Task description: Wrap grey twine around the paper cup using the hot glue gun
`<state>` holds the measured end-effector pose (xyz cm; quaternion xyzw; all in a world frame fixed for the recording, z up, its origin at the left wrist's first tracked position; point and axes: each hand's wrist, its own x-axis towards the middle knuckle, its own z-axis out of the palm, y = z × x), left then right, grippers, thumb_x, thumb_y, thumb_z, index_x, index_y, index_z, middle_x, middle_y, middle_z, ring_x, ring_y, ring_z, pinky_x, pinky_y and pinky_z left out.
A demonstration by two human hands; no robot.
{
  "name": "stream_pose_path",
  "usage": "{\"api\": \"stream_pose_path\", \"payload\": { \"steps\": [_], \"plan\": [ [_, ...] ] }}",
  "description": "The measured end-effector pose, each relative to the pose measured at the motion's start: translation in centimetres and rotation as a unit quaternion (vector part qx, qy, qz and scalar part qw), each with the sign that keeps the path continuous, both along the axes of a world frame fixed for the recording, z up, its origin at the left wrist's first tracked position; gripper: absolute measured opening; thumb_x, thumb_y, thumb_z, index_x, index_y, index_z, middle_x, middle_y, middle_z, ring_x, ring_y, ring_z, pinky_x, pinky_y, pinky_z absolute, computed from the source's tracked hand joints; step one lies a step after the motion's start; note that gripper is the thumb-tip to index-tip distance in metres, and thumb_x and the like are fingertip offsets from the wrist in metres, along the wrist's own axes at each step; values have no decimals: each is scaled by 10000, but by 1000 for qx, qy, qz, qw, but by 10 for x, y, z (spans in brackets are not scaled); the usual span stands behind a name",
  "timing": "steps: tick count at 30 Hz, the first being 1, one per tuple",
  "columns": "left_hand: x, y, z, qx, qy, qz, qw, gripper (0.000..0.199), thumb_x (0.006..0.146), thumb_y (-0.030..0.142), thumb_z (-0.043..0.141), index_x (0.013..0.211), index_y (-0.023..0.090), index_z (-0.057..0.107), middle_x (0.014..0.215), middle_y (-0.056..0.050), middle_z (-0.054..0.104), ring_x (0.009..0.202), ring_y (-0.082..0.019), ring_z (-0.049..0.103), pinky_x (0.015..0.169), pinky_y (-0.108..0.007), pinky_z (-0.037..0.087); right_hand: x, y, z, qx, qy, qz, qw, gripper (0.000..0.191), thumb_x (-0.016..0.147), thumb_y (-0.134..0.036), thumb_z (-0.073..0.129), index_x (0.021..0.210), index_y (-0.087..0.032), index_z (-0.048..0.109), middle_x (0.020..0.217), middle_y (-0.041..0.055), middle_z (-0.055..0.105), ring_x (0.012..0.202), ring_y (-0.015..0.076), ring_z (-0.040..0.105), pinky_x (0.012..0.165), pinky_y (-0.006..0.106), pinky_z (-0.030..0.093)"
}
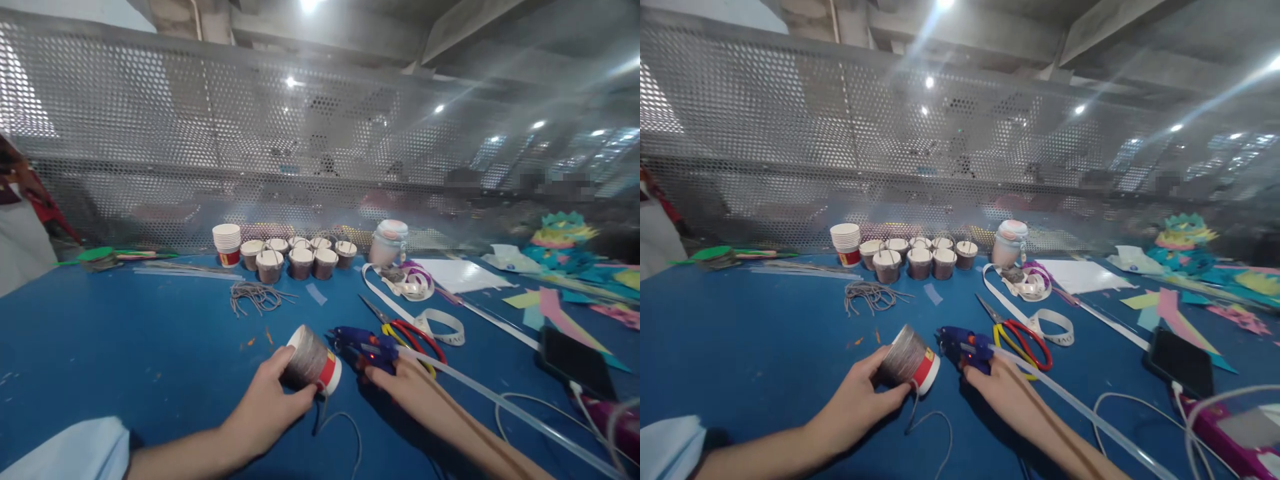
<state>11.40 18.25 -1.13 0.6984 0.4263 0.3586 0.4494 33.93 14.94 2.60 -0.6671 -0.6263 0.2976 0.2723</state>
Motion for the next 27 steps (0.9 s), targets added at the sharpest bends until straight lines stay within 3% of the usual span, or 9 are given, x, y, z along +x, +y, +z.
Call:
{"api": "stream_pose_path", "payload": {
  "steps": [3, 5, 8, 12, 18, 27],
  "plan": [
    [-2, 1, 0, -21, -11, -2, 1000, 222, 717, 251, 610, 901, 134, 652, 891, -81, 674, 848, -230, 616, 784, -329, 479, -2, -10, 7, -79, 112, 6, 991, 368, 747, -440, 448, 853, -156, 656, 698, 54, 696, 678, 222, 639, 644, 317, 498],
    [-3, 1, 1, -26, -13, -4, 1000, 239, 722, 261, 614, 918, 131, 649, 912, -87, 677, 860, -230, 621, 805, -335, 482, -1, -21, 12, -93, 140, 6, 986, 363, 779, -464, 448, 860, -168, 641, 614, 30, 659, 606, 196, 615, 623, 300, 493],
    [-5, 0, 2, -30, -21, 8, 999, 216, 718, 256, 632, 900, 139, 646, 887, -70, 677, 828, -206, 628, 795, -317, 488, -1, -38, 20, -62, 95, -7, 994, 336, 798, -488, 472, 783, -194, 633, 524, -6, 567, 571, 180, 579, 611, 284, 481],
    [-4, -1, 7, -55, -43, 18, 997, 213, 691, 231, 650, 886, 146, 649, 847, -47, 686, 784, -185, 644, 758, -289, 500, -9, -49, 26, -21, 43, -24, 999, 325, 778, -517, 520, 747, -206, 609, 542, -18, 522, 500, 148, 505, 484, 255, 430],
    [-4, -1, 9, -56, -35, 18, 998, 245, 703, 242, 650, 930, 147, 650, 878, -55, 701, 812, -197, 648, 788, -313, 504, -16, -51, 25, 50, -5, 56, 997, 220, 820, -408, 537, 712, -217, 557, 594, -27, 561, 512, 119, 506, 474, 223, 389],
    [-5, -1, 7, -33, -27, 17, 999, 239, 721, 264, 651, 931, 150, 650, 904, -64, 702, 837, -205, 652, 811, -331, 510, -17, -52, 19, 74, -38, 92, 992, 199, 855, -347, 522, 708, -214, 541, 596, -28, 568, 508, 110, 516, 476, 217, 375]
  ]
}}
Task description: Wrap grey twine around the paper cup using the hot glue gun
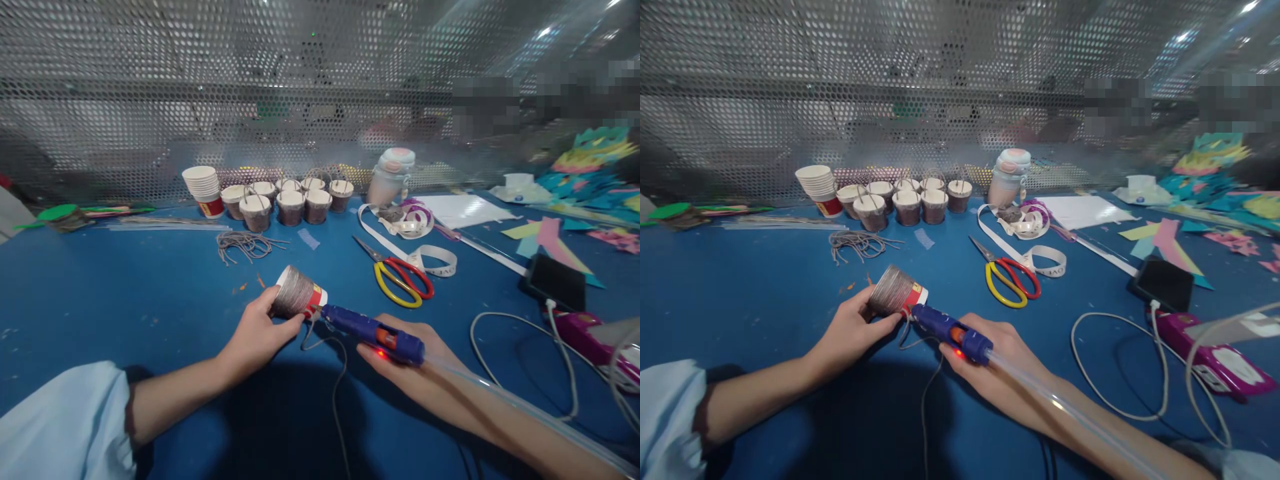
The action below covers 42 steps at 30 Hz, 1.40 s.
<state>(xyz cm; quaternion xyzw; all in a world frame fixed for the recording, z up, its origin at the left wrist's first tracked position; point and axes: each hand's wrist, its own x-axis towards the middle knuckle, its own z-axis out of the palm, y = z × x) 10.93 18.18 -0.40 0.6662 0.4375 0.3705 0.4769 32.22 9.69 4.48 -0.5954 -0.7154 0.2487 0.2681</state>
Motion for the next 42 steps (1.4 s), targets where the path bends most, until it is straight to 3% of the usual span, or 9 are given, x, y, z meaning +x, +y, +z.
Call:
{"api": "stream_pose_path", "payload": {
  "steps": [8, 15, 21, 26, 33, 39, 42],
  "plan": [
    [0, 0, 2, 2, 18, -2, 1000, 224, 714, 259, 626, 904, 141, 644, 897, -83, 699, 848, -222, 652, 799, -349, 519, -2, -4, -7, 51, -35, 51, 997, 114, 867, -272, 517, 784, -202, 556, 615, -15, 598, 495, 101, 531, 487, 206, 385],
    [1, 0, 2, 10, 12, -3, 1000, 234, 712, 252, 630, 916, 140, 653, 898, -78, 694, 842, -212, 648, 815, -342, 514, -1, -3, -5, 88, -33, 14, 996, 163, 867, -269, 513, 716, -208, 512, 588, -21, 576, 481, 99, 524, 453, 209, 360],
    [-1, -1, 3, 9, 15, -13, 1000, 239, 705, 226, 625, 927, 142, 655, 897, -70, 691, 821, -198, 641, 787, -317, 513, -1, -4, -1, 60, -32, 29, 997, 158, 862, -293, 510, 731, -205, 523, 586, -18, 572, 475, 100, 504, 464, 221, 361],
    [-1, -2, 5, 0, 7, -26, 1000, 258, 693, 207, 621, 941, 145, 657, 908, -66, 686, 814, -189, 640, 795, -309, 509, 1, -3, 2, 29, -14, -1, 999, 212, 867, -349, 512, 706, -211, 527, 603, -13, 580, 504, 113, 513, 475, 224, 378],
    [-2, -2, 5, 16, 15, -39, 999, 258, 708, 211, 614, 950, 133, 653, 930, -76, 680, 841, -197, 635, 815, -321, 505, 1, -4, 5, 21, -18, 8, 1000, 227, 851, -328, 513, 657, -214, 485, 571, -32, 543, 478, 100, 484, 484, 216, 369],
    [-4, -1, 2, 17, 2, -46, 999, 306, 705, 183, 622, 1006, 130, 641, 961, -81, 680, 868, -202, 641, 842, -331, 503, 2, -3, 8, 9, 7, -47, 999, 256, 837, -370, 530, 644, -207, 492, 571, -35, 540, 489, 98, 470, 481, 210, 370],
    [-4, -1, 2, 20, 1, -50, 999, 297, 710, 187, 626, 1002, 133, 643, 965, -82, 683, 878, -206, 641, 849, -336, 504, 1, -5, 10, -7, 5, -31, 999, 245, 830, -352, 540, 642, -205, 487, 575, -35, 542, 490, 96, 460, 477, 213, 360]
  ]
}}
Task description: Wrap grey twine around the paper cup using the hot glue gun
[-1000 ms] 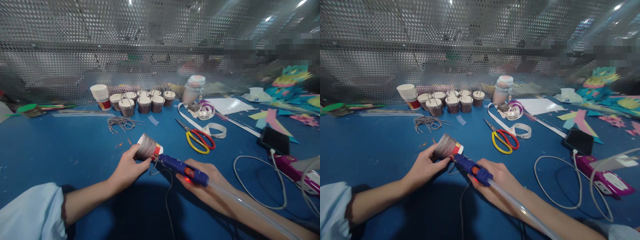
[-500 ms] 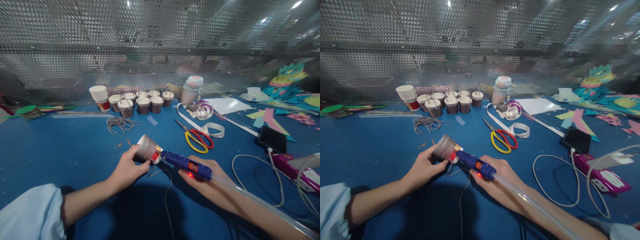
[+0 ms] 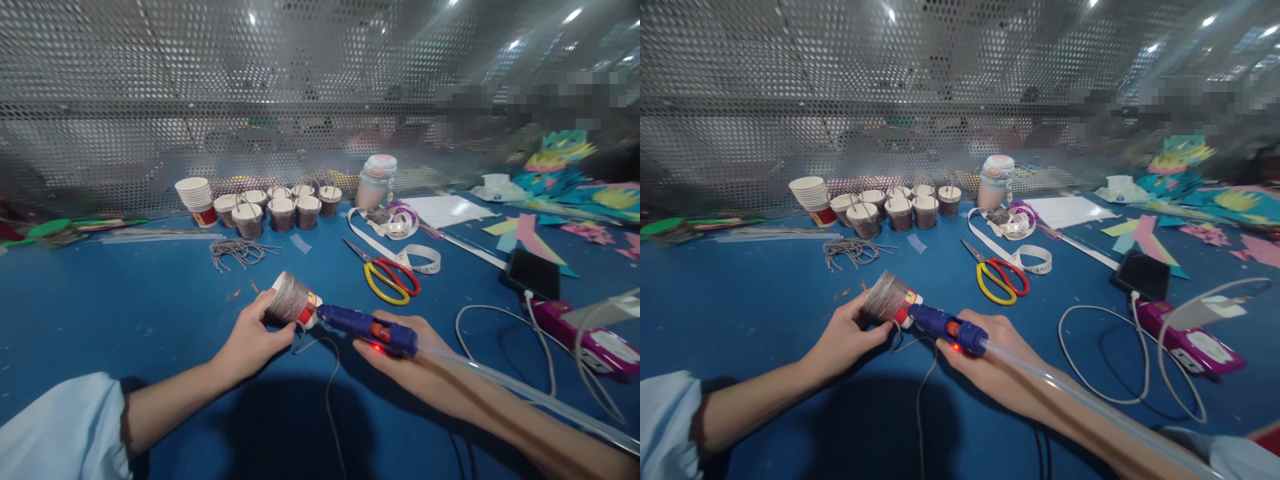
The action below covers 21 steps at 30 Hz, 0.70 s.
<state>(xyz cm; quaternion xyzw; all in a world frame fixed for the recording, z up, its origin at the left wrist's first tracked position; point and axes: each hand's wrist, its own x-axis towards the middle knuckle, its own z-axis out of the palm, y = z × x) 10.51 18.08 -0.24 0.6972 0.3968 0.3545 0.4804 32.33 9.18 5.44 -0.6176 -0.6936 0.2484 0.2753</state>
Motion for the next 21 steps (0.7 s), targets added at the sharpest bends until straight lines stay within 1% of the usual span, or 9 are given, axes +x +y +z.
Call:
{"api": "stream_pose_path", "payload": {
  "steps": [4, 6, 9, 11, 15, 17, 21],
  "plan": [
    [-1, 0, -1, 13, -1, 1, 1000, 273, 723, 198, 622, 988, 136, 648, 964, -82, 681, 873, -200, 639, 847, -329, 503, -1, -2, -1, 9, -24, 52, 998, 227, 851, -320, 510, 656, -204, 486, 578, -30, 534, 484, 93, 452, 478, 219, 352],
    [-1, 1, -1, 10, -1, 0, 1000, 279, 722, 197, 625, 994, 136, 647, 963, -81, 682, 875, -202, 641, 842, -326, 505, 0, -2, -2, 15, -23, 44, 999, 231, 851, -335, 506, 660, -206, 489, 575, -28, 532, 481, 95, 454, 478, 222, 358],
    [-1, 1, -1, 9, 0, 0, 1000, 293, 714, 192, 632, 1001, 136, 645, 963, -81, 682, 874, -205, 643, 835, -325, 508, 2, 0, -2, 16, -10, 5, 1000, 262, 848, -376, 506, 650, -207, 486, 577, -27, 539, 487, 99, 464, 478, 222, 369],
    [-1, 1, -2, 11, 0, 2, 1000, 293, 711, 188, 632, 1000, 136, 644, 961, -81, 682, 868, -205, 642, 833, -326, 508, 3, 0, -1, 11, -6, -4, 1000, 272, 845, -385, 512, 644, -205, 485, 578, -26, 543, 491, 99, 468, 478, 220, 371],
    [0, 1, -3, 13, 0, 4, 1000, 279, 720, 189, 627, 993, 137, 641, 960, -78, 680, 866, -199, 640, 843, -325, 504, 0, -3, -2, 2, -29, 45, 999, 238, 844, -337, 516, 650, -204, 485, 569, -29, 531, 479, 92, 454, 476, 216, 352],
    [0, 1, -3, 11, -2, 2, 1000, 278, 724, 190, 624, 996, 136, 639, 969, -80, 679, 867, -196, 640, 847, -323, 502, -2, -5, -3, 4, -41, 60, 997, 216, 849, -314, 509, 664, -205, 492, 560, -34, 519, 467, 87, 445, 475, 214, 342],
    [-1, 1, -3, 14, -2, -2, 1000, 281, 731, 204, 629, 1005, 141, 637, 957, -74, 680, 877, -195, 637, 844, -313, 502, -5, -4, -3, 12, -37, 48, 998, 205, 839, -303, 511, 658, -208, 493, 561, -32, 522, 477, 93, 465, 486, 215, 360]
  ]
}}
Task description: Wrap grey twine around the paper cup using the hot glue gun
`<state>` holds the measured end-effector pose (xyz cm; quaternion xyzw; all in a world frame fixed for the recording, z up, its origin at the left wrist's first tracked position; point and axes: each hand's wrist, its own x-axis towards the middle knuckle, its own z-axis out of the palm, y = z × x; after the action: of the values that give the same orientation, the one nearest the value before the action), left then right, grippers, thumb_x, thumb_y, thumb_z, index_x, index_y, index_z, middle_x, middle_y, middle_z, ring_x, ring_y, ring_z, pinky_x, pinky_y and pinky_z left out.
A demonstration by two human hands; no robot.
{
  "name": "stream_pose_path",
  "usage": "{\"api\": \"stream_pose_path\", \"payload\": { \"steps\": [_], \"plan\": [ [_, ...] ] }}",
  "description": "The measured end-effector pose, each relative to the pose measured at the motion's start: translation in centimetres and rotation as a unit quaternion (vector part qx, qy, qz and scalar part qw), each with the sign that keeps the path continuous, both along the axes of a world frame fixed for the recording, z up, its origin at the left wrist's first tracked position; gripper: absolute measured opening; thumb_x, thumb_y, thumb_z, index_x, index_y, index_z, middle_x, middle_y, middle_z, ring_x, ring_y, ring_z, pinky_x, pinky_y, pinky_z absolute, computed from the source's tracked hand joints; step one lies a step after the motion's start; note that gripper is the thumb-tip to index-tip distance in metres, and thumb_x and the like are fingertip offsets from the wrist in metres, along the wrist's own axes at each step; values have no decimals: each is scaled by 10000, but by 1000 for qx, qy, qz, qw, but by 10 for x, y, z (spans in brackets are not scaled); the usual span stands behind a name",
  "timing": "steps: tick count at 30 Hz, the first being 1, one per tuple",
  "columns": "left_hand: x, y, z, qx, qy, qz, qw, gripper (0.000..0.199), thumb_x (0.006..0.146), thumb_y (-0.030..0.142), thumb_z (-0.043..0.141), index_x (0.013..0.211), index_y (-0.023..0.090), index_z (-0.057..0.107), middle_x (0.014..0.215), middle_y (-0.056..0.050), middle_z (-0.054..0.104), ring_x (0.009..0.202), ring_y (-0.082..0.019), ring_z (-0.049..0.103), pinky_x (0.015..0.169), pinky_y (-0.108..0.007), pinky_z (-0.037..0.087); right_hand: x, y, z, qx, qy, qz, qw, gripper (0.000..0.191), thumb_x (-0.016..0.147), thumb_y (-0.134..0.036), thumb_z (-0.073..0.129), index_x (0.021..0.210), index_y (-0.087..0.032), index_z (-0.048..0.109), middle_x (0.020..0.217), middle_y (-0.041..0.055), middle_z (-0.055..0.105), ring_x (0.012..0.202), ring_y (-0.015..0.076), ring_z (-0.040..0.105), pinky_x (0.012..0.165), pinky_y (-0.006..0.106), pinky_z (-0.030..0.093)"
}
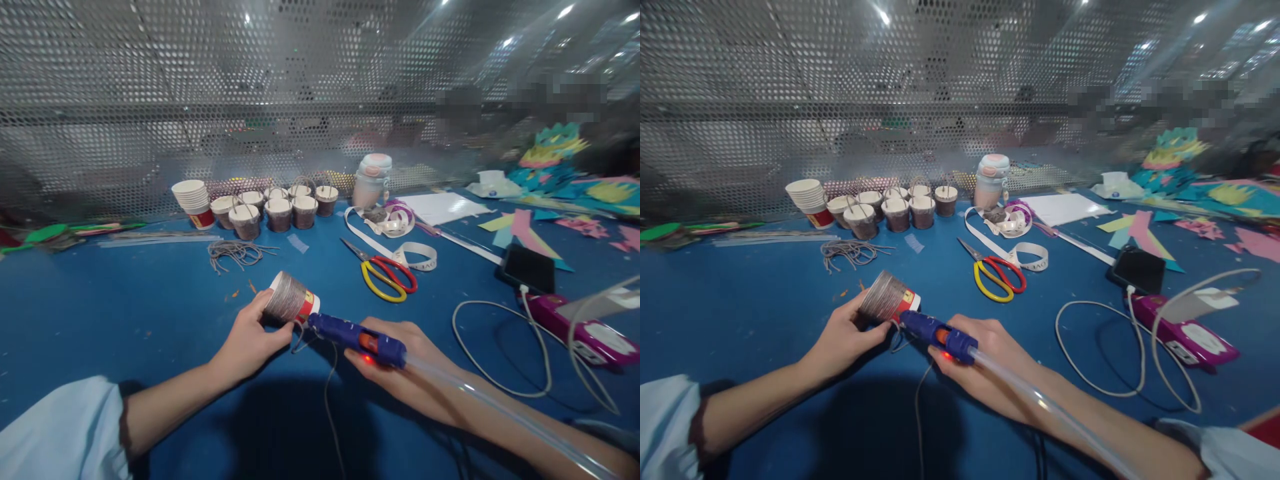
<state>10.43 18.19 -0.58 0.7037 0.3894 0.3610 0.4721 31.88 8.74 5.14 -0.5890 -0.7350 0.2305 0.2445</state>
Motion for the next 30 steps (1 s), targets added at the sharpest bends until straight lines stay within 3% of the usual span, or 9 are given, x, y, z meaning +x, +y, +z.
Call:
{"api": "stream_pose_path", "payload": {
  "steps": [6, 11, 16, 23, 27, 30],
  "plan": [
    [-2, 0, 0, 12, 4, -8, 1000, 285, 721, 199, 635, 999, 138, 640, 958, -80, 675, 881, -201, 633, 856, -321, 500, 5, 5, 10, -38, 72, -80, 993, 257, 812, -390, 550, 636, -205, 527, 570, -24, 548, 514, 116, 489, 479, 225, 401],
    [-1, -2, 2, 11, -3, -23, 1000, 315, 715, 177, 625, 1027, 138, 635, 976, -83, 668, 890, -202, 630, 857, -323, 496, 16, 9, 13, -123, 87, -65, 986, 384, 849, -489, 510, 602, -200, 564, 437, -45, 451, 418, 101, 443, 387, 204, 349],
    [-1, -1, 3, 6, -9, -24, 1000, 316, 715, 181, 629, 1027, 135, 632, 964, -82, 665, 875, -201, 633, 842, -322, 499, 20, 7, 9, -182, 79, -93, 976, 478, 825, -590, 513, 566, -188, 526, 449, -29, 481, 440, 111, 497, 412, 205, 396],
    [-2, 0, 1, 4, -21, -37, 999, 338, 723, 191, 642, 1057, 140, 632, 988, -78, 667, 909, -202, 638, 863, -308, 494, 22, 9, 12, -163, 66, -112, 978, 454, 824, -562, 525, 559, -194, 530, 450, -27, 494, 442, 117, 509, 418, 210, 402],
    [0, 0, 3, -15, -26, -14, 999, 302, 718, 203, 644, 1012, 133, 634, 922, -60, 681, 820, -186, 646, 785, -289, 509, 17, 7, 18, -117, 53, -73, 989, 413, 843, -503, 509, 558, -205, 538, 431, -38, 476, 424, 106, 462, 405, 209, 358],
    [1, 0, 5, -24, -27, -7, 999, 286, 721, 208, 641, 995, 128, 632, 931, -62, 690, 854, -194, 650, 812, -296, 507, 8, 4, 17, -85, 51, -50, 994, 311, 819, -424, 532, 603, -202, 553, 507, -31, 516, 472, 109, 464, 444, 213, 364]
  ]
}}
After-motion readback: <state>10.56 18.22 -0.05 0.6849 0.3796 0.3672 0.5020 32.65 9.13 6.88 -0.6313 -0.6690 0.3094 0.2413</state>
